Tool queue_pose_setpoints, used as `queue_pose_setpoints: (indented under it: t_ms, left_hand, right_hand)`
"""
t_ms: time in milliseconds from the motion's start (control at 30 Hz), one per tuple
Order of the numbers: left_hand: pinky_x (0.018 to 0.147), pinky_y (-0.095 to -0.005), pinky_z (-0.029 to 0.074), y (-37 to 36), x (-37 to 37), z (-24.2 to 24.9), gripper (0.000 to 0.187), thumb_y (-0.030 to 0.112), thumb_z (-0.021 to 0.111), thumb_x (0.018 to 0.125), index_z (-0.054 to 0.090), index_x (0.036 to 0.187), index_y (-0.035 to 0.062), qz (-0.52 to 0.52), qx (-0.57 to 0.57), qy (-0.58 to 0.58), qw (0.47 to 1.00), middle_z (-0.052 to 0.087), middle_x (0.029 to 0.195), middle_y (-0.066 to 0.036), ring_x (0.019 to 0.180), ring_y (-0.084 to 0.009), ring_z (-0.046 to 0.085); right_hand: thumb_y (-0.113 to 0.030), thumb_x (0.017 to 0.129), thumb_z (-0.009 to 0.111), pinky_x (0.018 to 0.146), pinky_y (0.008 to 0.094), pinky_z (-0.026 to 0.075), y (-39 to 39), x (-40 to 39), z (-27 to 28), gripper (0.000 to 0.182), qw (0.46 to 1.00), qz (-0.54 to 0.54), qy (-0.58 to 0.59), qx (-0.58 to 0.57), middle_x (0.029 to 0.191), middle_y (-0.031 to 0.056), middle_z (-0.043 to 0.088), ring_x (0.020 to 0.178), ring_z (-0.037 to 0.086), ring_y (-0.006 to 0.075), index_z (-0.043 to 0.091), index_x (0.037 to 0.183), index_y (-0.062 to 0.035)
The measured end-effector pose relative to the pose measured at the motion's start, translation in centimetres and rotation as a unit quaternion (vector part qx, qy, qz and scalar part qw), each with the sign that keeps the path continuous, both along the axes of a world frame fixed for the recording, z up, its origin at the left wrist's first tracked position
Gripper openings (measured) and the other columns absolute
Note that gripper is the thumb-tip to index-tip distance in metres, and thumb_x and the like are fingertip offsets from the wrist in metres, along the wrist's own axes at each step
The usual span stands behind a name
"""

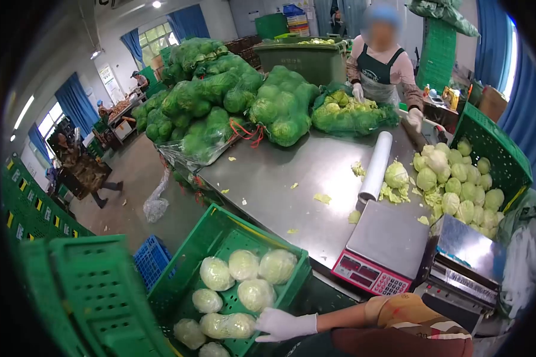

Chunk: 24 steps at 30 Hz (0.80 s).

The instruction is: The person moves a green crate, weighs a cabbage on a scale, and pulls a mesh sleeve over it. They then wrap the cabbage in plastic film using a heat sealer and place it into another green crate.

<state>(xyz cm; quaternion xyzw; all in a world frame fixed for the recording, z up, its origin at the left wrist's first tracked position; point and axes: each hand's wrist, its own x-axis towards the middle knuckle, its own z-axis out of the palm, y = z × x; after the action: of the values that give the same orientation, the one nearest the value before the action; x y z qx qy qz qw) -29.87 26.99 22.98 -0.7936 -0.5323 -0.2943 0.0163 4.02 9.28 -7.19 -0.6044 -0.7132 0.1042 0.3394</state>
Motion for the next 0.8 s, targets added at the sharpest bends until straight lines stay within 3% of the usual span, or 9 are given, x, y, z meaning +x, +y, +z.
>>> queue_pose_setpoints:
  t_ms: [167, 200, 267, 367, 500, 533, 600, 700, 800]
  left_hand:
    - [0.089, -0.0371, 0.048, 2.8, 11.1, -2.6, 0.079, 0.017, 0.084, 0.062, 0.048, 0.13, 0.002, -0.214, -0.126, 0.081, 0.965, 0.061, 0.11, -0.017, 0.098, -0.0262, 0.059]
    - [0.087, -0.0369, 0.049, 3.5, 13.0, -3.5, 0.08, 0.019, 0.085, 0.061, 0.048, 0.129, 0.0018, -0.229, -0.169, 0.109, 0.953, 0.062, 0.109, -0.017, 0.097, -0.0259, 0.06]
    - [0.091, -0.0384, 0.047, 4.0, 16.5, -4.9, 0.07, 0.022, 0.081, 0.071, 0.05, 0.129, 0.0008, -0.322, -0.219, 0.126, 0.912, 0.062, 0.112, -0.018, 0.102, -0.0286, 0.059]
    - [0.083, -0.0389, 0.054, 6.5, 20.9, -9.9, 0.08, 0.034, 0.081, 0.061, 0.049, 0.124, -0.0019, -0.46, -0.196, 0.165, 0.85, 0.064, 0.105, -0.021, 0.094, -0.0321, 0.066]
    - [0.083, -0.0406, 0.052, 6.8, 23.1, -17.7, 0.088, 0.041, 0.079, 0.062, 0.042, 0.132, 0.002, -0.412, -0.318, 0.276, 0.808, 0.064, 0.102, -0.023, 0.092, -0.0367, 0.065]
    - [0.083, -0.0408, 0.052, 6.8, 23.1, -18.9, 0.088, 0.041, 0.078, 0.063, 0.041, 0.133, 0.0027, -0.382, -0.367, 0.313, 0.788, 0.064, 0.101, -0.023, 0.092, -0.0367, 0.065]
    - [0.083, -0.0409, 0.051, 6.3, 23.0, -18.8, 0.082, 0.04, 0.075, 0.069, 0.042, 0.134, 0.0032, -0.418, -0.374, 0.287, 0.777, 0.065, 0.099, -0.025, 0.093, -0.038, 0.065]
    - [0.086, -0.0414, 0.051, 7.0, 22.8, -15.2, 0.074, 0.038, 0.072, 0.074, 0.044, 0.134, 0.0039, -0.477, -0.383, 0.199, 0.765, 0.065, 0.104, -0.026, 0.094, -0.04, 0.064]
    - [0.085, -0.0444, 0.052, 10.9, 23.5, -10.2, 0.04, 0.028, 0.06, 0.088, 0.057, 0.119, 0.0033, -0.488, -0.142, 0.14, 0.85, 0.064, 0.108, -0.023, 0.095, -0.0403, 0.063]
  right_hand:
    - [-0.046, 0.086, 0.064, 0.072, 0.0431, 0.049, -1.2, 1.0, 2.0, 0.046, 0.988, 0.06, 0.126, -0.069, 0.083, 0.0161, 0.067, 0.078, 0.061, 0.0371, 0.067, 0.106, -0.0055]
    - [-0.044, 0.091, 0.061, 0.079, 0.0394, 0.051, -1.6, 1.6, 3.1, 0.044, 0.976, 0.085, 0.16, -0.12, 0.087, 0.0137, 0.07, 0.083, 0.066, 0.032, 0.067, 0.108, -0.0036]
    - [-0.037, 0.098, 0.055, 0.087, 0.0334, 0.051, -3.0, 2.7, 5.3, 0.04, 0.871, 0.132, 0.431, -0.196, 0.093, 0.0097, 0.072, 0.092, 0.068, 0.0226, 0.066, 0.109, -0.0001]
    - [-0.028, 0.102, 0.049, 0.095, 0.0288, 0.048, -5.2, 7.4, 7.8, 0.037, 0.781, 0.223, 0.5, -0.302, 0.101, 0.0069, 0.072, 0.102, 0.065, 0.0146, 0.065, 0.113, 0.0026]
    - [-0.027, 0.101, 0.05, 0.096, 0.0281, 0.047, -6.1, 10.2, 13.3, 0.035, 0.796, 0.19, 0.473, -0.325, 0.101, 0.0056, 0.073, 0.102, 0.064, 0.013, 0.066, 0.114, 0.0011]
    - [-0.033, 0.099, 0.054, 0.091, 0.0295, 0.049, -5.8, 9.8, 14.7, 0.037, 0.841, 0.111, 0.448, -0.283, 0.1, 0.0059, 0.073, 0.099, 0.066, 0.0148, 0.068, 0.113, -0.0015]
    - [-0.038, 0.096, 0.057, 0.086, 0.0309, 0.051, -3.9, 9.2, 15.6, 0.038, 0.881, 0.036, 0.412, -0.23, 0.1, 0.0062, 0.073, 0.096, 0.067, 0.0166, 0.069, 0.111, -0.0041]
    - [-0.043, 0.091, 0.06, 0.092, 0.0363, 0.048, 0.0, 6.1, 14.5, 0.045, 0.974, -0.04, 0.164, -0.15, 0.106, 0.011, 0.069, 0.105, 0.062, 0.0293, 0.065, 0.115, -0.0046]
    - [-0.043, 0.091, 0.059, 0.098, 0.0413, 0.044, 6.8, 4.4, 9.1, 0.055, 1.0, 0.0, -0.014, 0.025, 0.128, 0.0177, 0.057, 0.119, 0.054, 0.0321, 0.054, 0.129, -0.0033]
